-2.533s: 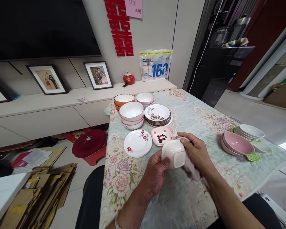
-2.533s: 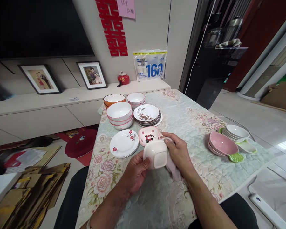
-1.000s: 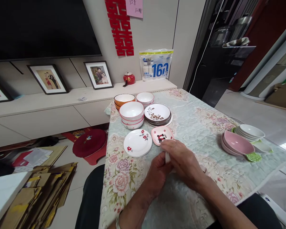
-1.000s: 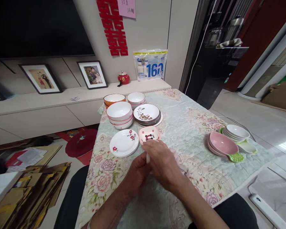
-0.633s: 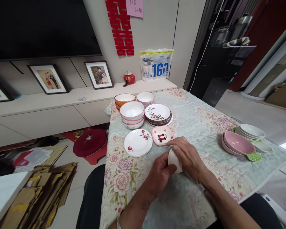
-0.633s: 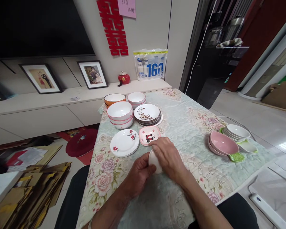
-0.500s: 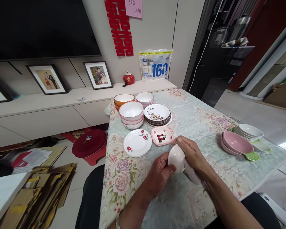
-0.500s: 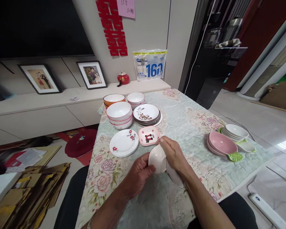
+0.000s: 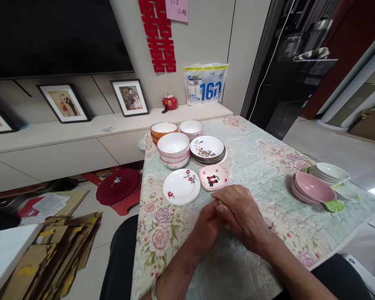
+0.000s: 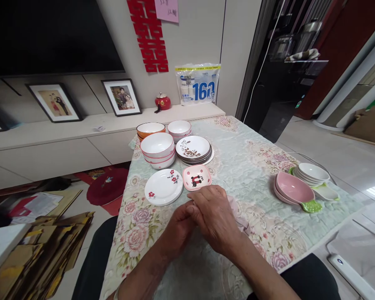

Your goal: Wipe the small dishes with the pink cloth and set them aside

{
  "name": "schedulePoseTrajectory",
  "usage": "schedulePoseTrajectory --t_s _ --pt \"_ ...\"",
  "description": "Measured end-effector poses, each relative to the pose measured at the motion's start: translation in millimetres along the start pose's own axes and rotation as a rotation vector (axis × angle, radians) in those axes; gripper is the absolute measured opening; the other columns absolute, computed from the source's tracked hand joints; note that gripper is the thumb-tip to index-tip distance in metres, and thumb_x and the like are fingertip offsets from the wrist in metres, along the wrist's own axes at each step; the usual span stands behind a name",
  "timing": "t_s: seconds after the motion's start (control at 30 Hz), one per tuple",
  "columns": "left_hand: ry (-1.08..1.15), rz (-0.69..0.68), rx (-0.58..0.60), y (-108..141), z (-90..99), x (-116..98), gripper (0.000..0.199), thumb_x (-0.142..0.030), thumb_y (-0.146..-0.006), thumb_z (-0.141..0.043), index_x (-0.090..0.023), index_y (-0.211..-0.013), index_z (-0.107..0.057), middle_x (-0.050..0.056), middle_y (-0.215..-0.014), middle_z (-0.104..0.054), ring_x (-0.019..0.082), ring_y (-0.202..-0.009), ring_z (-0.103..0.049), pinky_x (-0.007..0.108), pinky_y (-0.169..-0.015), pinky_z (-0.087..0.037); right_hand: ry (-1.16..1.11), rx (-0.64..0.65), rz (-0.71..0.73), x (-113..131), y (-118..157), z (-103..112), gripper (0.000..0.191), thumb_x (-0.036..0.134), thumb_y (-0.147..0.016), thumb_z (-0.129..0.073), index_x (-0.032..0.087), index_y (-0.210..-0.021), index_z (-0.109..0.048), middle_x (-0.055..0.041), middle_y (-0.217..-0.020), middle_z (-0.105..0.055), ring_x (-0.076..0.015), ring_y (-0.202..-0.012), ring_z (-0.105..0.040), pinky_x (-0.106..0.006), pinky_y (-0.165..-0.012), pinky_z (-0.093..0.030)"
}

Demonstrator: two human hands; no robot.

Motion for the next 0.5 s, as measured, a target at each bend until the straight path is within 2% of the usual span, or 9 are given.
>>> schedulePoseTrajectory --t_s 0.07,0.13,0.23,0.3,0.37,0.43,0.5 --pt "-0.009 0.018 -0.001 0 0.0 1 0.020 -0.035 -0.081 -0.070 -0.015 -0.080 -0.067 0.004 -0.080 -0.063 0.019 -0.081 -0.052 0.032 -0.079 -0.040 -0.048 0.012 -0.032 -1 -1 2 0.030 0.033 -0.100 -0.040 0.023 -0.111 -0.065 -0.0078 -0.101 -0.068 -0.0259 -0.097 -0.058 -0.044 -0.088 -0.041" --pt "-0.018 0.061 -0.010 1 0.6 4 0.020 -0.035 -0.081 -0.069 -0.015 -0.082 -0.067 0.003 -0.077 -0.060 0.018 -0.077 -0.051 0.031 -0.075 -0.040 -0.130 -0.012 -0.118 -8 -3 5 0.031 0.035 -0.100 -0.038 0.023 -0.102 -0.067 -0.0067 -0.096 -0.068 -0.0243 -0.093 -0.059 -0.040 -0.084 -0.044" --pt "0.004 0.098 -0.057 1 1.6 6 0.020 -0.034 -0.078 -0.070 -0.015 -0.077 -0.064 0.000 -0.068 -0.052 0.013 -0.067 -0.042 0.027 -0.065 -0.034 -0.350 -0.023 -0.322 -25 -5 6 0.036 0.040 -0.099 -0.039 0.020 -0.085 -0.065 -0.0036 -0.081 -0.066 -0.0190 -0.076 -0.060 -0.031 -0.069 -0.047" --pt "0.042 0.094 -0.097 0 1.2 5 0.020 -0.032 -0.076 -0.071 -0.014 -0.075 -0.063 -0.001 -0.066 -0.049 0.012 -0.066 -0.038 0.026 -0.063 -0.032 -0.524 -0.012 -0.459 -37 -5 4 0.038 0.045 -0.098 -0.040 0.019 -0.083 -0.064 -0.0004 -0.069 -0.062 -0.0158 -0.062 -0.056 -0.027 -0.056 -0.044" --pt "0.092 0.087 -0.127 -1 -0.2 4 0.020 -0.032 -0.073 -0.072 -0.014 -0.075 -0.063 -0.001 -0.067 -0.050 0.012 -0.067 -0.038 0.026 -0.064 -0.032 -0.633 -0.018 -0.549 -44 -4 1 0.040 0.047 -0.097 -0.041 0.018 -0.083 -0.064 0.0015 -0.061 -0.058 -0.0144 -0.054 -0.053 -0.025 -0.049 -0.040" --pt "0.138 0.076 -0.151 -2 -1.9 3 0.020 -0.031 -0.072 -0.072 -0.013 -0.076 -0.064 -0.001 -0.067 -0.052 0.012 -0.067 -0.039 0.026 -0.065 -0.033 -0.626 -0.068 -0.580 -47 -3 -4 0.042 0.047 -0.097 -0.040 0.017 -0.084 -0.066 0.0006 -0.061 -0.061 -0.0150 -0.054 -0.054 -0.026 -0.049 -0.042" --pt "0.177 0.054 -0.168 -3 -3.3 4 0.018 -0.029 -0.072 -0.072 -0.013 -0.076 -0.065 -0.001 -0.068 -0.054 0.012 -0.067 -0.040 0.026 -0.065 -0.034 -0.513 -0.142 -0.541 -44 -2 -8 0.040 0.043 -0.097 -0.039 0.017 -0.094 -0.069 -0.0032 -0.074 -0.069 -0.0175 -0.063 -0.062 -0.028 -0.056 -0.049"
Point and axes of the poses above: each hand's wrist, its own y-axis away from the middle knuckle, its own z-axis out of the back of the hand, x = y × z, the point moved 1 cm from there along -y, towards the middle knuckle
